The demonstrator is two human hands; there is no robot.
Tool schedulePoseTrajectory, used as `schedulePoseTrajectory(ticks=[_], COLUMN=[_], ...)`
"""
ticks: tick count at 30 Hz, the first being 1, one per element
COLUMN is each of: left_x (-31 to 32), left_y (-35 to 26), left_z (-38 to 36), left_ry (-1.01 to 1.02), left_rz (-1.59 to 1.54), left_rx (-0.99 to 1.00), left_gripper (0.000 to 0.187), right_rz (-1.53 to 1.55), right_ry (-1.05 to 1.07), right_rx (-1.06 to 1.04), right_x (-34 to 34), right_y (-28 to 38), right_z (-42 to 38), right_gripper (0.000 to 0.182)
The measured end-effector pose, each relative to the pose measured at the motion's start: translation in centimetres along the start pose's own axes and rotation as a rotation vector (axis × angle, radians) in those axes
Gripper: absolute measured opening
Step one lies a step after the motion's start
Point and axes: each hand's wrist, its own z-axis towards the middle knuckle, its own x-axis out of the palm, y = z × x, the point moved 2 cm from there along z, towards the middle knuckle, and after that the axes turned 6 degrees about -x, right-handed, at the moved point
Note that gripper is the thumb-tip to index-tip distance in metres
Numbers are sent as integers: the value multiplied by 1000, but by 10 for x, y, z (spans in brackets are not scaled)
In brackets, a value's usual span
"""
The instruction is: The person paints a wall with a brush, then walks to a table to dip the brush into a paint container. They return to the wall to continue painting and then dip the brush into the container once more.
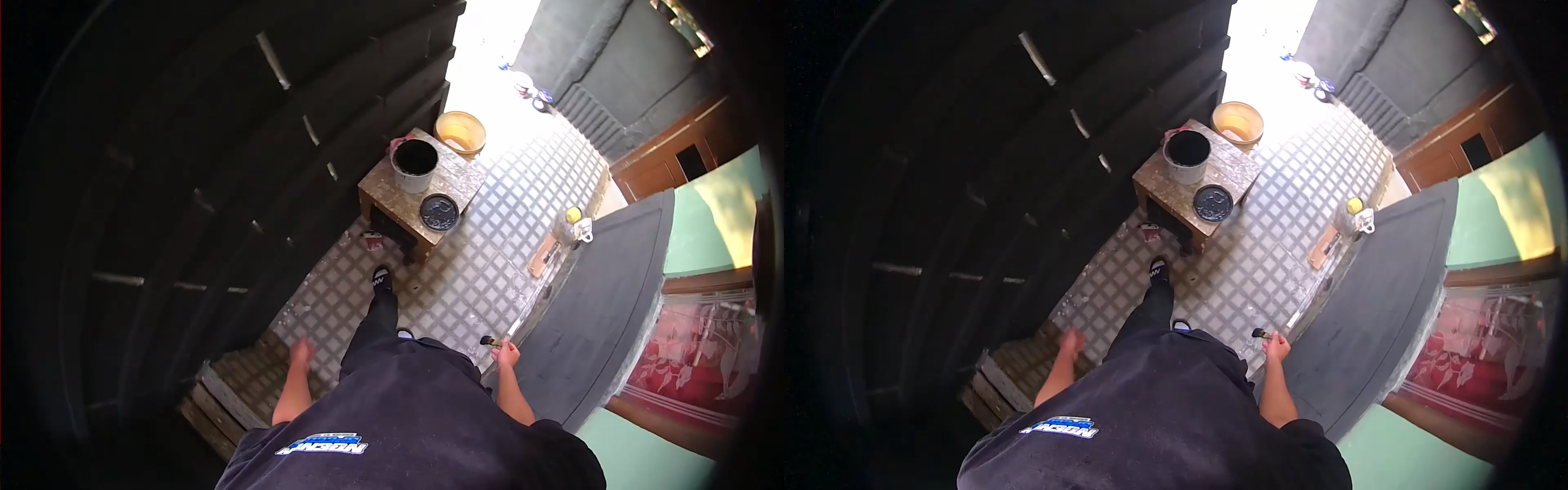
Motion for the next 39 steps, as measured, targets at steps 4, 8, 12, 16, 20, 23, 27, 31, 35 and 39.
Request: schedulePoseTrajectory(ticks=[4, 8, 12, 16, 20, 23, 27, 31, 35, 39], left_x=[67, 147, 209, 271, 332, 386, 455, 515, 547, 563], left_y=[-126, -208, -229, -218, -202, -213, -233, -233, -238, -230], left_z=[42, 52, 82, 141, 175, 155, 124, 145, 133, 136], left_ry=[122, 198, 258, 383, 440, 380, 209, 82, 103, 106], left_rz=[89, 203, 427, 726, 791, 959, 1169, 1307, 1480, 1545], left_rx=[121, 148, 190, 337, 352, 480, 830, 1044, 959, 806], left_gripper=[37, 35, 32, 36, 39, 39, 63, 101, 137, 159], right_rz=[-33, -32, -43, -124, -172, -209, -244, -219, -389, -520], right_ry=[-9, 67, 149, 235, 310, 344, 348, 304, 310, 297], right_rx=[-22, -237, -348, -442, -467, -476, -589, -727, -1044, -1187], right_x=[32, 84, 145, 215, 279, 320, 359, 393, 415, 427], right_y=[27, 81, 136, 185, 212, 229, 236, 246, 239, 217], right_z=[-2, -11, -6, 7, 40, 71, 112, 144, 168, 162], right_gripper=[31, 31, 29, 29, 29, 27, 27, 22, 22, 24])
